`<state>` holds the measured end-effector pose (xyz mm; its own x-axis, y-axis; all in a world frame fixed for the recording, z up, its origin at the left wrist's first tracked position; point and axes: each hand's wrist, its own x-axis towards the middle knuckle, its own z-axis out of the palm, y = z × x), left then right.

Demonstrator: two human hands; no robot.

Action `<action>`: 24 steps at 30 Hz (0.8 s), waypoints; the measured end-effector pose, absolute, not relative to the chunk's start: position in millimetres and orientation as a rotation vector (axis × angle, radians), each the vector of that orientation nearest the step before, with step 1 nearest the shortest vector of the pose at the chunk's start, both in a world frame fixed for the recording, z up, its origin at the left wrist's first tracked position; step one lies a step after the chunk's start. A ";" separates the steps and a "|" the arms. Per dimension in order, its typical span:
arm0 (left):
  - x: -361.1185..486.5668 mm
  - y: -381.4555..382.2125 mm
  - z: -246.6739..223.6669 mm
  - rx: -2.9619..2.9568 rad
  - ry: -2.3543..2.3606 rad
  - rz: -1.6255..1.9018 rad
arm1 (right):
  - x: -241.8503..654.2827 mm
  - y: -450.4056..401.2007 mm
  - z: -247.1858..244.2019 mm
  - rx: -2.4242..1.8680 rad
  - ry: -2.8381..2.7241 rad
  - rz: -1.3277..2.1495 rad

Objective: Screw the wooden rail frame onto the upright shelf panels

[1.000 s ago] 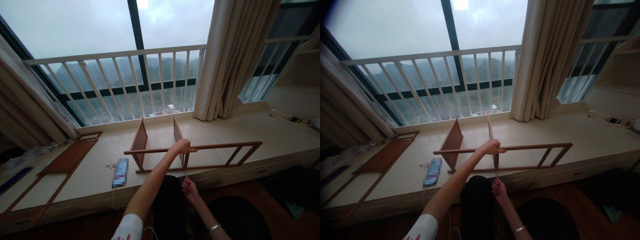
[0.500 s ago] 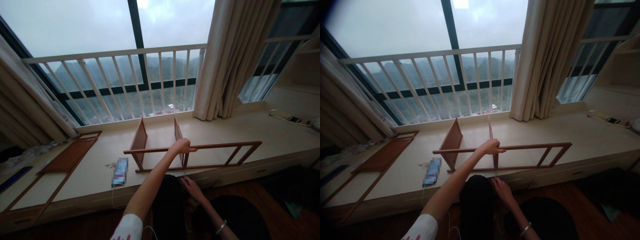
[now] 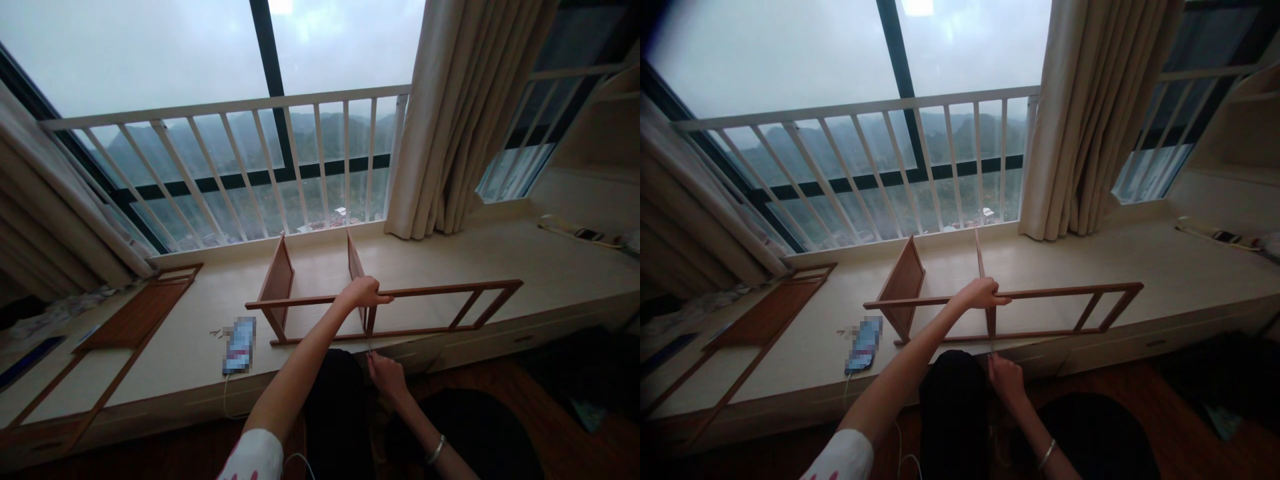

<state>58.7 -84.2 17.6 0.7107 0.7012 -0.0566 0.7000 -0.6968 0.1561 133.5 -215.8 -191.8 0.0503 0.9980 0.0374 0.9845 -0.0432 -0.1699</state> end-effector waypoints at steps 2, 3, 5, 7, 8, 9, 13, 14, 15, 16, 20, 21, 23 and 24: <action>58.9 -84.1 17.7 2.739 1.143 0.002 | 132.1 -215.0 -188.9 -2.134 -2.068 0.120; 58.9 -84.0 17.7 2.735 1.147 -0.002 | 131.5 -214.5 -187.4 -2.118 -2.069 0.113; 59.0 -83.7 17.5 2.726 1.153 -0.012 | 130.9 -213.4 -185.3 -2.093 -2.067 0.102; 59.0 -83.7 17.4 2.723 1.160 -0.015 | 130.8 -212.4 -185.4 -2.077 -2.076 0.099; 58.9 -83.8 17.5 2.724 1.165 -0.010 | 130.9 -212.0 -186.5 -2.072 -2.082 0.096; 58.8 -84.1 17.5 2.725 1.170 -0.005 | 131.0 -211.8 -188.0 -2.073 -2.085 0.091; 58.8 -85.6 18.4 2.717 1.188 0.009 | 130.5 -212.2 -194.3 -2.091 -2.075 0.086; 58.9 -85.9 18.7 2.716 1.187 0.008 | 130.1 -212.3 -195.0 -2.090 -2.070 0.096; 59.0 -86.2 19.1 2.716 1.187 0.007 | 129.6 -212.4 -195.1 -2.087 -2.066 0.107; 59.1 -86.5 19.5 2.716 1.190 0.006 | 129.1 -212.3 -194.7 -2.087 -2.061 0.117; 59.3 -87.2 20.7 2.708 1.215 -0.001 | 128.0 -210.8 -192.6 -2.093 -2.038 0.144; 59.4 -87.3 20.7 2.708 1.216 0.000 | 128.1 -210.3 -192.6 -2.097 -2.036 0.145; 59.5 -87.3 20.1 2.712 1.212 0.006 | 128.4 -209.4 -194.1 -2.093 -2.056 0.151; 59.6 -87.2 19.7 2.714 1.211 0.009 | 128.7 -209.1 -195.4 -2.091 -2.069 0.157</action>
<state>59.6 -87.2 19.7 0.6702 0.7395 -0.0629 0.7385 -0.6559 0.1562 128.7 -209.1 -195.4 0.0170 0.9980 0.0615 0.9773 -0.0036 -0.2120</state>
